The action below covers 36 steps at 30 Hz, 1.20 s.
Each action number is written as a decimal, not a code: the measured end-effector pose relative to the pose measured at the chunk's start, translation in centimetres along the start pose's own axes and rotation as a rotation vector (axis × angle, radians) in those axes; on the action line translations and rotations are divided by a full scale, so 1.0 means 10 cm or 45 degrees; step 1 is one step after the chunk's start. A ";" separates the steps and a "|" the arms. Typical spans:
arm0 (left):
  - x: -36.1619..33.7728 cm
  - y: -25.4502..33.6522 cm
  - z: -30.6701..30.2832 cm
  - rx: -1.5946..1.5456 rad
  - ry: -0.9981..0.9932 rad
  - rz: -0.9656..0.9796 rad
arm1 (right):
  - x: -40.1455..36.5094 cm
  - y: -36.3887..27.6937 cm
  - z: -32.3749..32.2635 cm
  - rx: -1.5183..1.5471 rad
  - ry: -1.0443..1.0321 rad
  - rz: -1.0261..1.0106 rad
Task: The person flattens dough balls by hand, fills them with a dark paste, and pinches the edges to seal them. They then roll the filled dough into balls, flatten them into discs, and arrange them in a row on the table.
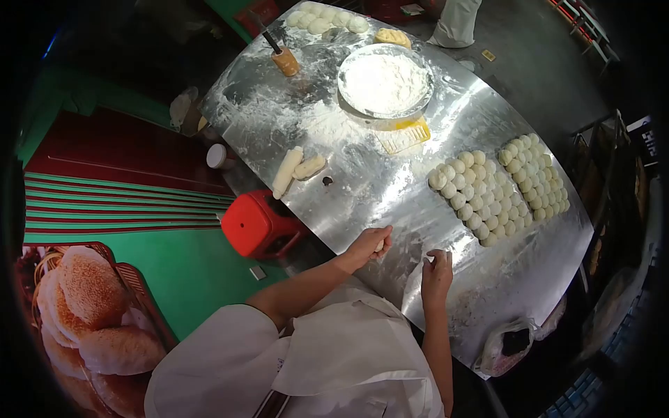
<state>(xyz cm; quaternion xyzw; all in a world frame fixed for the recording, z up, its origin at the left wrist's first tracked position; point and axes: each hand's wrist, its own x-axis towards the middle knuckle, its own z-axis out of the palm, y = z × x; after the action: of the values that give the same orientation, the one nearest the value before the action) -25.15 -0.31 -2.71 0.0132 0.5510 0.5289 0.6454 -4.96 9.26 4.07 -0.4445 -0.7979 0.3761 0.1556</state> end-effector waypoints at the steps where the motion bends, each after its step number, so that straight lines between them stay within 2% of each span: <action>1: -0.04 0.12 -0.11 0.050 0.081 0.023 | 0.00 0.13 0.02 -0.018 0.045 -0.033; 3: -0.14 0.44 -0.38 0.196 0.239 0.092 | -0.11 0.41 0.00 -0.075 0.102 -0.023; 6: -0.05 0.65 -1.09 0.221 0.392 0.442 | -0.28 0.48 -0.11 -0.048 0.160 0.176; 9: -0.08 0.90 -1.54 0.354 0.655 0.428 | -0.36 0.57 -0.13 0.080 0.170 0.320; 10: 0.08 0.79 -1.86 0.375 0.691 0.456 | -0.39 0.56 -0.12 0.076 0.180 0.339; 11: 0.06 0.79 -1.91 0.382 0.678 0.449 | -0.39 0.53 -0.09 0.147 0.216 0.367; 13: -0.01 0.83 -1.89 1.000 0.932 0.898 | -0.38 0.50 0.00 0.218 0.277 0.406; 15: -0.08 0.88 -1.82 1.040 0.864 0.920 | -0.43 0.59 -0.02 0.299 0.297 0.555; 16: 0.00 0.84 -1.89 1.262 0.813 1.162 | -0.47 0.60 -0.05 0.317 0.337 0.611; 17: 0.00 0.86 -1.79 1.337 0.860 1.181 | -0.47 0.61 -0.06 0.342 0.375 0.662; 20: 0.06 1.04 -1.23 1.174 0.700 1.034 | -0.51 0.63 -0.37 -0.175 0.422 0.500; 22: 0.24 1.19 -0.87 1.165 0.607 1.031 | -0.53 0.89 -0.51 -0.071 0.495 0.528; 24: 0.50 1.33 -0.43 1.352 0.492 1.161 | -0.50 1.15 -0.75 0.032 0.555 0.535; 26: 0.78 1.48 0.03 1.415 0.405 1.179 | -0.41 1.40 -1.05 0.032 0.378 0.558; 27: 0.93 1.56 0.26 1.485 0.338 1.188 | -0.35 1.55 -1.18 0.042 0.399 0.568; 29: 1.30 1.68 0.68 1.550 0.272 1.236 | -0.10 1.87 -1.45 0.026 0.363 0.315; 31: 1.66 1.81 1.11 1.614 0.078 1.312 | 0.22 2.04 -1.83 -0.013 0.329 0.348; 33: 2.02 1.97 1.50 1.648 0.044 1.346 | 0.61 2.16 -2.21 -0.001 0.337 0.313; 36: 2.50 2.23 2.08 1.771 0.006 1.226 | 1.23 2.38 -2.68 -0.133 0.361 0.236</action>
<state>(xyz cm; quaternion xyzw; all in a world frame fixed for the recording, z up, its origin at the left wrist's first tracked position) -29.13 38.73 1.44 0.6395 0.6867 0.2866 0.1935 17.90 39.49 3.30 -0.5723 -0.7420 0.2804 0.2079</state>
